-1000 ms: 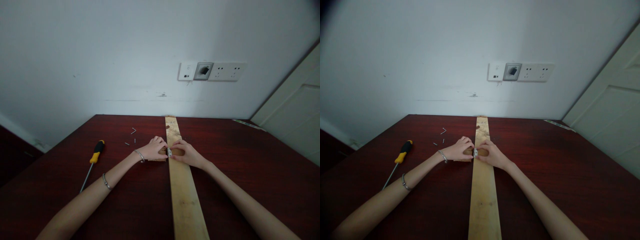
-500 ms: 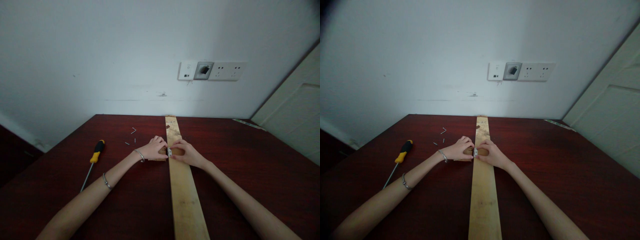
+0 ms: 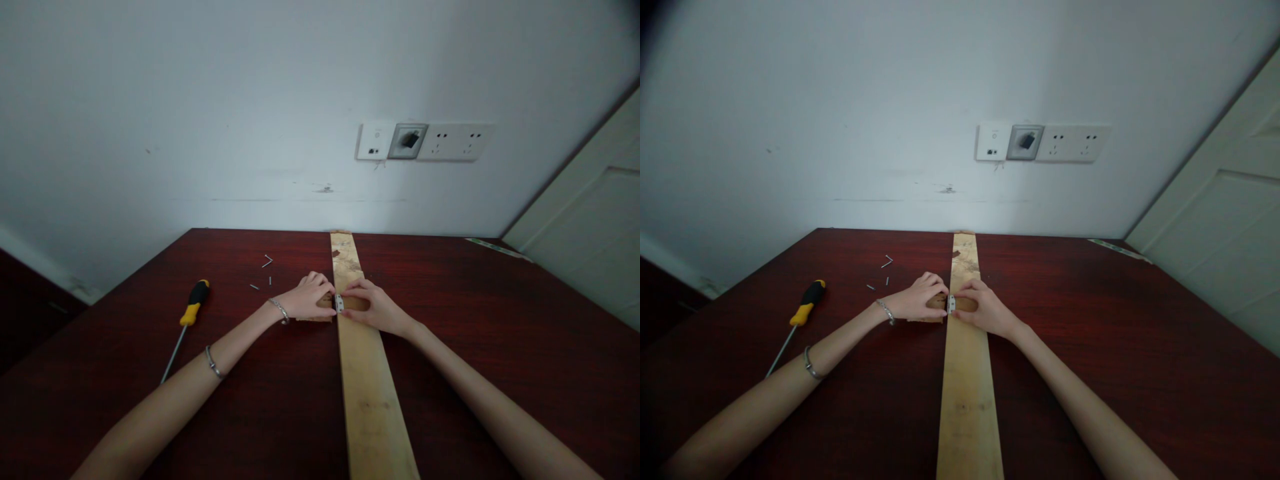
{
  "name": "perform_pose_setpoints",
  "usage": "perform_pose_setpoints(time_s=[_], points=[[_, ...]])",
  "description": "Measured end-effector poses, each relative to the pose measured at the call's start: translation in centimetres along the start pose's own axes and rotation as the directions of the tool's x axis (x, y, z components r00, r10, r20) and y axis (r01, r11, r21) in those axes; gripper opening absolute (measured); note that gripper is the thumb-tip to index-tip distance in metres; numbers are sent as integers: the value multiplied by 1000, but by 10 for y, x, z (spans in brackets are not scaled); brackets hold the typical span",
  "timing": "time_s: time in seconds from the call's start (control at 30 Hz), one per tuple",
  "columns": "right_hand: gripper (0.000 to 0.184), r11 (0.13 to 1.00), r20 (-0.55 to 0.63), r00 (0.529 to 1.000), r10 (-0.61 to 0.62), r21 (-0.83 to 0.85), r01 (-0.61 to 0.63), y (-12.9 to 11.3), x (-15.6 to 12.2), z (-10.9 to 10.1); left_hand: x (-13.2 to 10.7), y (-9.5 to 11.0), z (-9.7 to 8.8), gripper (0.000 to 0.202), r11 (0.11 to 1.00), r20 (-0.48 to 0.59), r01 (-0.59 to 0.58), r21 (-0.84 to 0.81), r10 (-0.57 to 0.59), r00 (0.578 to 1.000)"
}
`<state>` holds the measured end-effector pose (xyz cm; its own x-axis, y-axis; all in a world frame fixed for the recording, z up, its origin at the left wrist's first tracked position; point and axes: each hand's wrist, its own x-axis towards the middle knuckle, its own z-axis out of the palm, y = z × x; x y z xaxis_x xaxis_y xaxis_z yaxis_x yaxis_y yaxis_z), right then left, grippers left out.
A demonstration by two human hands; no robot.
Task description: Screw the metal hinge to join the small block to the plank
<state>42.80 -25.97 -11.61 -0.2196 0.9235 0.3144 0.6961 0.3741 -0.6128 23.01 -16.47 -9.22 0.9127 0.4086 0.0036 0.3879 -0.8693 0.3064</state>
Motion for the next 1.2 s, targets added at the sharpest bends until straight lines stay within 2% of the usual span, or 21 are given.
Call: perform_pose_setpoints(time_s=[0.47,1.2], points=[[28,999,-24,999,-33,10,34,0,0,0,0,-4,3,40,999,-41,-22,34,23,999],[28,999,-38,999,-35,0,35,-1,0,0,0,-1,-1,41,1000,-27,-27,12,28,999]])
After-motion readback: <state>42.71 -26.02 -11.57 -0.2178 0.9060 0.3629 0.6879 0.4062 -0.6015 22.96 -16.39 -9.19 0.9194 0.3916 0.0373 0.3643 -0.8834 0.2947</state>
